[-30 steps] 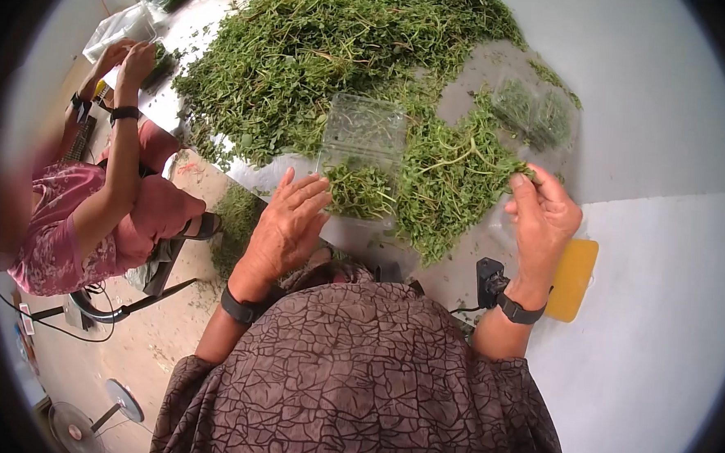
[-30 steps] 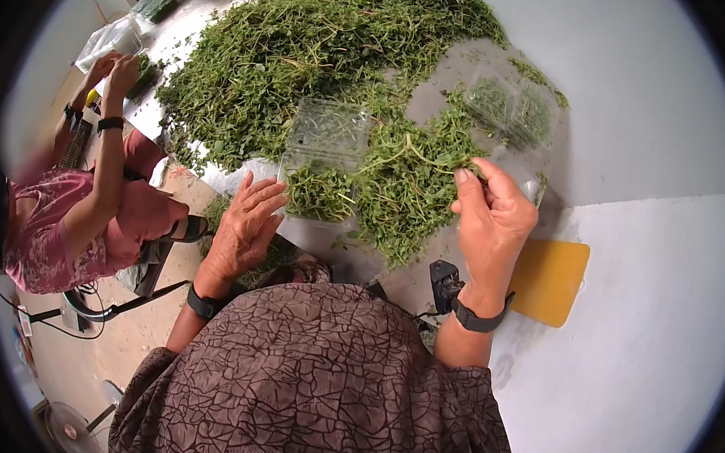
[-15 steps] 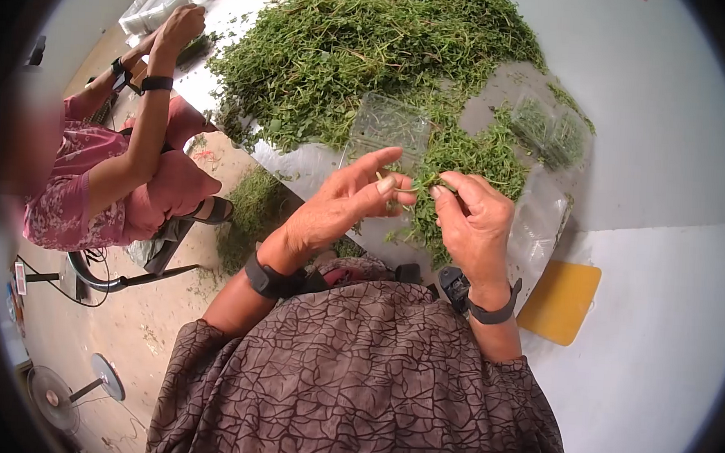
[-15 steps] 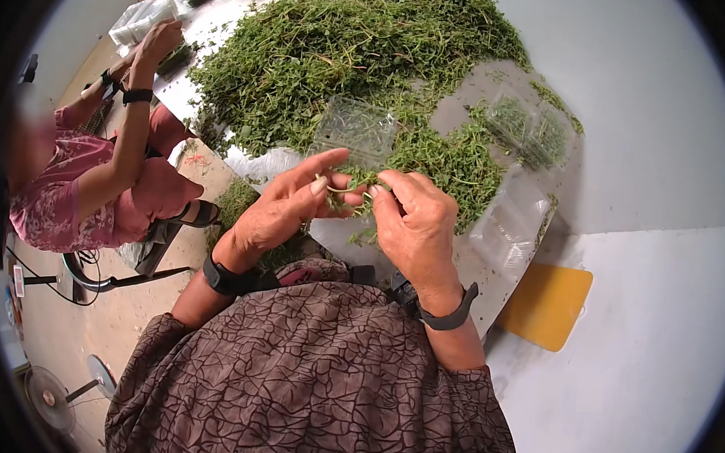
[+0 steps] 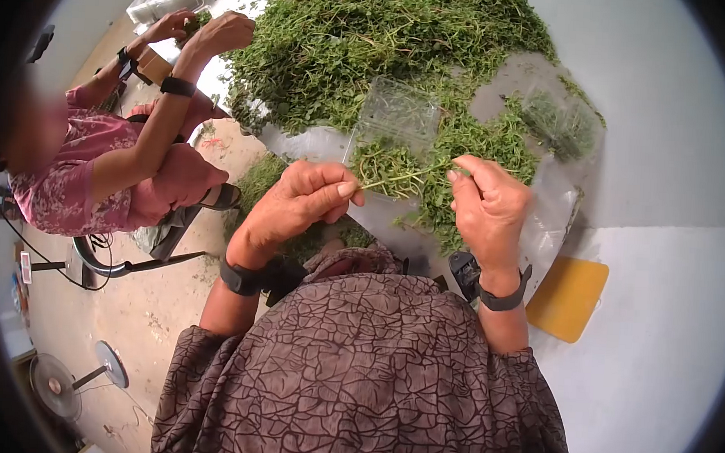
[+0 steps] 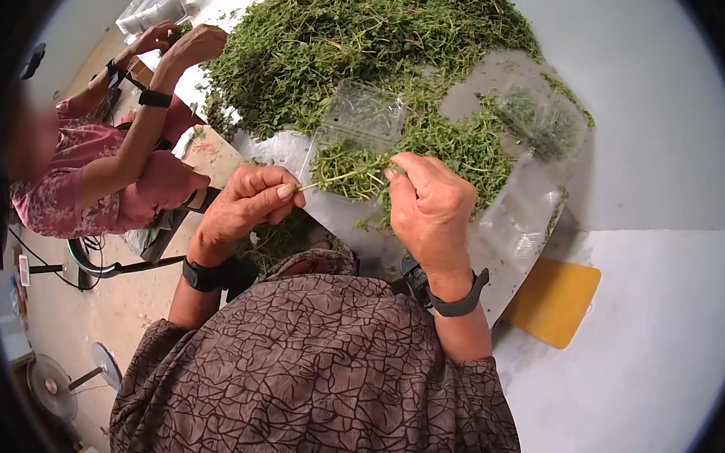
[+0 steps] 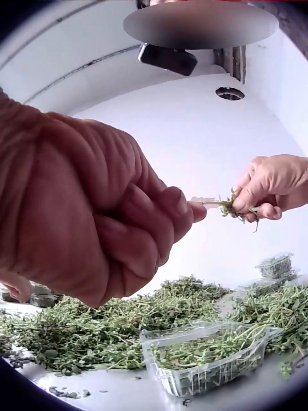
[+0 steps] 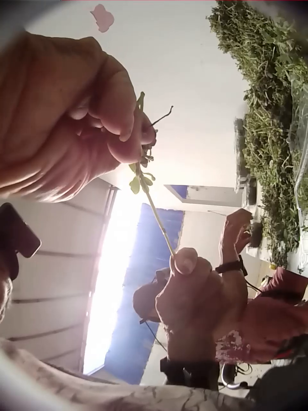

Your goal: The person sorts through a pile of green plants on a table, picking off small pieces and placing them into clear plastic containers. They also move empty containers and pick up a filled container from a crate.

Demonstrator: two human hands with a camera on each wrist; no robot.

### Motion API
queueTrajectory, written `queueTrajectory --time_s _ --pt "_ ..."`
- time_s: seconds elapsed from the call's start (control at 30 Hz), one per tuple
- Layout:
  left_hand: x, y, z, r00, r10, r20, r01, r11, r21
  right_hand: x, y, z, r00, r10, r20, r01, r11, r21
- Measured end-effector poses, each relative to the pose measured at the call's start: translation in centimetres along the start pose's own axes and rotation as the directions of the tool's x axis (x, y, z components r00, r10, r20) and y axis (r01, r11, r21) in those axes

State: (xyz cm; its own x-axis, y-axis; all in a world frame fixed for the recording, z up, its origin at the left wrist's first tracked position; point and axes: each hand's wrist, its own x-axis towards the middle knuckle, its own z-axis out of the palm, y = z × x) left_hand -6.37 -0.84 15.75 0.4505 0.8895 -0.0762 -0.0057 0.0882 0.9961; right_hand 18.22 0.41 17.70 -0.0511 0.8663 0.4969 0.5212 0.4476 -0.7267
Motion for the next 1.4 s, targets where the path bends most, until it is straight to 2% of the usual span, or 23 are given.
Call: queueTrajectory --time_s 0.03,0.1,0.13,0.2,0.23,0.3,0.4,0.47,0.5,0.53,0.6,0.67,0.73,0.8,0.87,0.93,0.97,1.07,1.13,1.2,1.27,1.33,1.4 --pt "-0.5 0.0 -0.3 1.0 -0.004 -0.003 0.004 1.0 0.0 0.1 0.3 0.0 1.0 0.002 0.003 -0.002 1.0 0.003" --pt "-1.9 0.0 -1.3 0.998 0.041 -0.044 -0.043 0.998 -0.054 0.3 1.1 -0.5 0.994 -0.069 -0.086 0.049 0.974 -0.222" --pt "-2.9 0.1 -2.1 0.998 0.041 -0.048 -0.044 0.998 -0.052 0.4 1.8 -1.5 0.981 0.15 -0.124 -0.162 0.983 -0.092" --pt "-4.7 0.2 -3.7 0.989 0.067 -0.132 -0.09 0.981 -0.174 1.1 1.5 -3.3 0.933 0.318 -0.167 -0.316 0.948 0.039" --pt "-4.8 -0.2 -3.8 0.989 0.062 -0.135 -0.085 0.981 -0.176 1.2 1.3 -3.2 0.933 0.321 -0.162 -0.319 0.947 0.04" --pt "-4.4 -1.2 -4.1 0.927 0.069 -0.368 -0.161 0.961 -0.226 1.2 0.7 -2.3 0.975 0.17 -0.144 -0.155 0.982 0.112" --pt "-2.5 -1.2 -2.7 0.905 0.046 -0.424 -0.175 0.947 -0.271 0.7 1.2 0.2 0.989 0.143 0.024 -0.145 0.981 0.126" --pt "-1.5 -1.5 -2.2 0.929 0.012 -0.37 -0.121 0.954 -0.274 0.6 2.7 2.2 0.981 0.164 0.108 -0.171 0.984 0.051" --pt "-0.8 -1.8 -1.7 0.925 0.033 -0.379 -0.116 0.973 -0.199 0.6 3.2 2.8 0.965 0.188 0.182 -0.185 0.982 -0.029" --pt "-0.2 -2.1 -1.3 0.92 0.06 -0.387 -0.115 0.986 -0.12 0.5 3.5 2.6 0.967 0.184 0.178 -0.183 0.983 -0.026" --pt "0.5 -2.4 -1.1 0.924 0.087 -0.374 -0.119 0.991 -0.064 0.6 4.0 1.6 0.971 0.217 0.105 -0.224 0.972 0.067" --pt "1.1 -2.2 -0.4 0.897 0.186 -0.4 -0.149 0.981 0.122 0.7 3.5 0.2 0.951 0.299 0.076 -0.304 0.95 0.066" --pt "1.9 -1.5 0.0 0.894 0.221 -0.39 -0.154 0.969 0.194 0.4 4.4 -0.8 0.935 0.348 0.066 -0.352 0.934 0.061" --pt "2.7 -0.9 0.4 0.844 0.452 -0.289 -0.247 0.806 0.538 0.1 5.3 -2.0 0.933 0.358 0.04 -0.359 0.932 0.048" --pt "3.3 -0.5 0.8 0.868 0.434 -0.243 -0.23 0.784 0.577 -0.3 5.8 -2.8 0.929 0.371 0.01 -0.371 0.928 0.034" --pt "4.4 -1.8 1.1 0.805 0.594 -0.004 -0.323 0.443 0.836 -0.7 6.0 -3.7 0.911 0.408 -0.054 -0.409 0.913 -0.003" --pt "4.8 -2.3 1.2 0.838 0.54 0.078 -0.296 0.331 0.896 -0.9 6.5 -4.0 0.902 0.425 -0.071 -0.427 0.904 -0.017" --pt "4.3 -3.7 2.1 0.842 0.539 0.021 -0.263 0.376 0.888 -1.6 7.7 -4.9 0.891 0.444 -0.1 -0.45 0.891 -0.051" --pt "3.6 -4.0 2.8 0.875 0.483 0.005 -0.258 0.459 0.85 -2.1 8.0 -5.1 0.877 0.47 -0.101 -0.476 0.878 -0.053" --pt "3.5 -4.2 3.7 0.928 0.355 0.113 -0.267 0.423 0.866 -2.3 8.8 -5.0 0.87 0.484 -0.098 -0.49 0.87 -0.054" --pt "4.2 -5.7 3.9 0.917 0.379 0.126 -0.277 0.377 0.884 -2.6 9.5 -4.3 0.922 0.385 -0.045 -0.38 0.874 -0.303" --pt "4.6 -6.4 3.9 0.946 0.306 0.104 -0.214 0.352 0.911 -2.4 8.8 -4.0 0.919 0.393 -0.038 -0.377 0.846 -0.378" --pt "4.8 -6.5 3.8 0.948 0.292 0.125 -0.235 0.379 0.895 -2.7 9.8 -3.5 0.967 0.248 0.058 -0.173 0.807 -0.565"
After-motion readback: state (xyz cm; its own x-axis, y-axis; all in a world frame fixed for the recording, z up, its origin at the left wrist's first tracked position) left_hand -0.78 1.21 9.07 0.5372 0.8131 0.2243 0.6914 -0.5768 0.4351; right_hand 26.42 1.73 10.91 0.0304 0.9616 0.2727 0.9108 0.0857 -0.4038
